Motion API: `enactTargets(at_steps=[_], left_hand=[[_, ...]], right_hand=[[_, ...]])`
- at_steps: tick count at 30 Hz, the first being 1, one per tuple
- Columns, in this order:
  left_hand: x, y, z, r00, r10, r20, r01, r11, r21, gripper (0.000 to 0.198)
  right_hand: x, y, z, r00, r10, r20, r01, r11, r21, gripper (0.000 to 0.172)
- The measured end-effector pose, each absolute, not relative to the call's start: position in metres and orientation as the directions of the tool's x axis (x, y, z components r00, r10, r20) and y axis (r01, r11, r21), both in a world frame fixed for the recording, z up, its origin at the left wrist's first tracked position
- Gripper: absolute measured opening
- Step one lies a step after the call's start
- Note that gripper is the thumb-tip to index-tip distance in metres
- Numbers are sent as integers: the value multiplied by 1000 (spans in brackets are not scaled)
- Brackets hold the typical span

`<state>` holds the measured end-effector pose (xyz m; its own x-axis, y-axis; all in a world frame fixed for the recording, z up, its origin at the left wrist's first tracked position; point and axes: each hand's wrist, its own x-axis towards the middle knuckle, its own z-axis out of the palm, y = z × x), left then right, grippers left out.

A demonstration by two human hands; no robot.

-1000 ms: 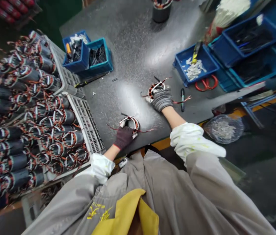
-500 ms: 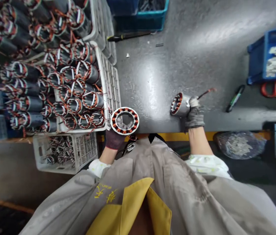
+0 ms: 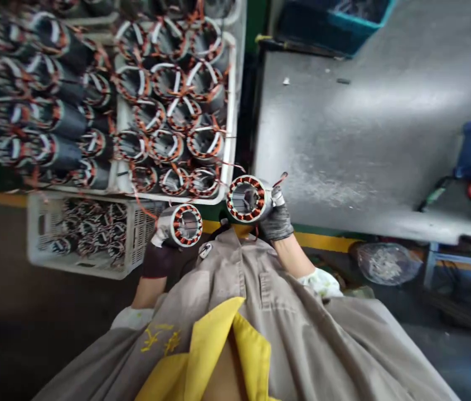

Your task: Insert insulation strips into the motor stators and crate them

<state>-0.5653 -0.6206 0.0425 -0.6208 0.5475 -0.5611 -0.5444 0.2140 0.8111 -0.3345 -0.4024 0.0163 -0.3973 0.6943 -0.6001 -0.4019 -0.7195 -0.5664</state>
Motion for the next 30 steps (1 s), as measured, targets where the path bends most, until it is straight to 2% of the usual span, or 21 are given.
enactTargets(at_steps=[3, 6, 8, 10, 12, 14, 16, 18, 20, 22, 25, 27, 30], left_hand=[[-606, -646, 41, -754, 476, -452, -305, 356, 883, 59], [-659, -647, 44, -805, 502, -315, 49, 586, 809, 63], [-696, -633, 44, -785, 588, -195, 343, 675, 654, 67], [-730, -609, 38, -706, 694, -142, 614, 699, 366, 63], [-757, -584, 27, -629, 751, -203, 750, 655, 99, 50], [-774, -566, 14, -568, 767, -299, 806, 592, -13, 39], [-781, -558, 4, -527, 786, -324, 835, 549, -27, 38], [-783, -558, -1, -499, 803, -325, 856, 516, -37, 43], [-782, -560, -1, -494, 806, -327, 859, 511, -37, 47], [-781, -565, 3, -493, 806, -328, 858, 514, -28, 49], [-779, -580, 13, -495, 839, -228, 855, 517, 48, 58], [-774, -598, 18, -556, 825, -103, 814, 565, 132, 58], [-755, -628, 15, -770, 632, 81, 630, 735, 250, 46]], right_hand=[[-356, -415, 17, -446, 707, -548, -229, -682, -694, 50], [-372, -421, 18, -530, 677, -511, -25, -615, -788, 54], [-382, -421, 25, -600, 623, -501, 142, -533, -834, 56], [-398, -418, 35, -689, 569, -449, 263, -380, -887, 57], [-423, -413, 46, -780, 529, -335, 328, -112, -938, 58], [-458, -410, 52, -851, 470, -235, 388, 260, -884, 60], [-503, -411, 51, -905, 374, -203, 405, 612, -679, 60], [-550, -416, 41, -939, 248, -240, 335, 822, -460, 57], [-592, -425, 26, -941, 150, -302, 253, 908, -335, 47], [-623, -433, 11, -934, 134, -332, 229, 937, -263, 42], [-644, -439, -5, -937, 175, -302, 247, 943, -221, 54], [-640, -438, -10, -949, 166, -267, 235, 939, -253, 53], [-606, -437, -20, -989, 89, -121, 130, 910, -394, 54]])
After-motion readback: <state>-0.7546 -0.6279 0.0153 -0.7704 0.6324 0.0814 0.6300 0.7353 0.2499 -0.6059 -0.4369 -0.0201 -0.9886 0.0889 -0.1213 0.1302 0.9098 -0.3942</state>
